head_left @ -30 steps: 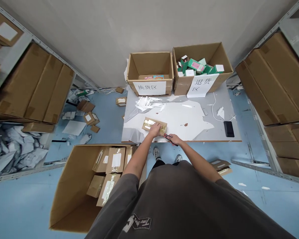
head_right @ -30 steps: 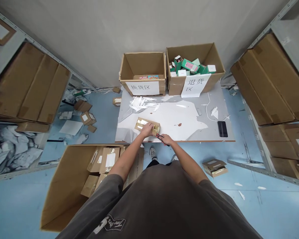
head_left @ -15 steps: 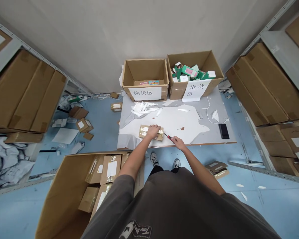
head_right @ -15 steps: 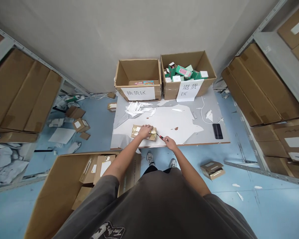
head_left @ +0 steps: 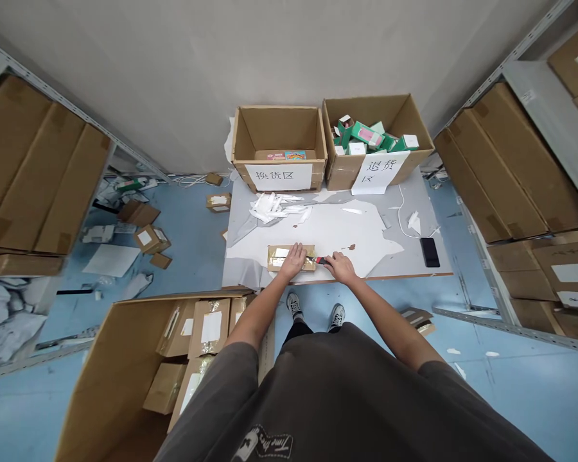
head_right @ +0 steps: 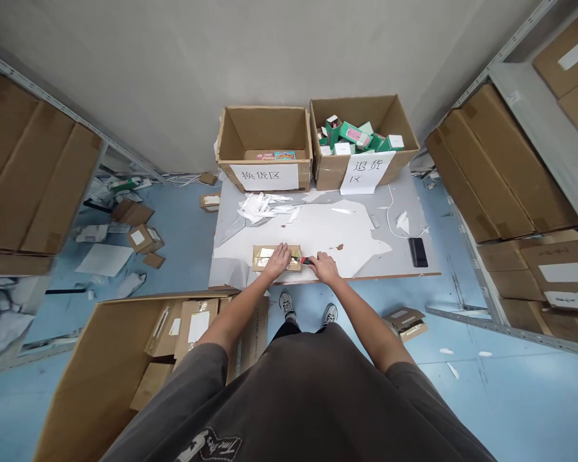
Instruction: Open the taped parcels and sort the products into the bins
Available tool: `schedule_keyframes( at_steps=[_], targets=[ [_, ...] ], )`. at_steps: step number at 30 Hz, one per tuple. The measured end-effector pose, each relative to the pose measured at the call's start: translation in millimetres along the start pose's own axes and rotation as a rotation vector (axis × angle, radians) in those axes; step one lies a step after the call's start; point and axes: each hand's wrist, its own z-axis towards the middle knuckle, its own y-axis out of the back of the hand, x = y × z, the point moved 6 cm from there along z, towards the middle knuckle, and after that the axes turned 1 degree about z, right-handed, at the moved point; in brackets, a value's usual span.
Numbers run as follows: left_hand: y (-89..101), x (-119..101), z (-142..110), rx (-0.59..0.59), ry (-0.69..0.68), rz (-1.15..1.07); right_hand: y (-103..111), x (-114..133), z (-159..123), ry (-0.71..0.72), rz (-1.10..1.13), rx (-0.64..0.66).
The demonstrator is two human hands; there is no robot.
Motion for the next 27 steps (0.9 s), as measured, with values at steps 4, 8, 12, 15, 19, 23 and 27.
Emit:
schedule_keyframes(
  at_steps=[4, 8, 12, 15, 19, 23, 27],
  targets=[
    [-3.9, 2, -1, 0.01, -0.003, -0.037, 3, -3, -1, 0.0, -0.03, -0.008],
    [-2.1, 3, -1, 0.013, -0.008, -0.059, 5, -8, 4, 0.007, -0.016, -0.029],
    [-0.4, 2, -4, 0.006, -0.005, -0.043, 7, -11, 7, 0.05, -0.007, -0.033],
    [-0.4, 1, -4, 0.003, 0.001, -0.034, 10, -11, 8, 0.09, -0.006, -0.026],
    [-2.4, 3, -3, 0.004, 0.007, -0.059, 14, -14, 8, 0.092, -0.008, -0.025],
    [-4.5, 4, -3, -0.009, -0.002, -0.08, 12, -14, 8, 0.109, -0.027, -0.018],
    [-3.5, 6, -5, -0.04, 0.037, -0.088, 11, -14, 11, 0.104, -0.013, -0.016]
  ],
)
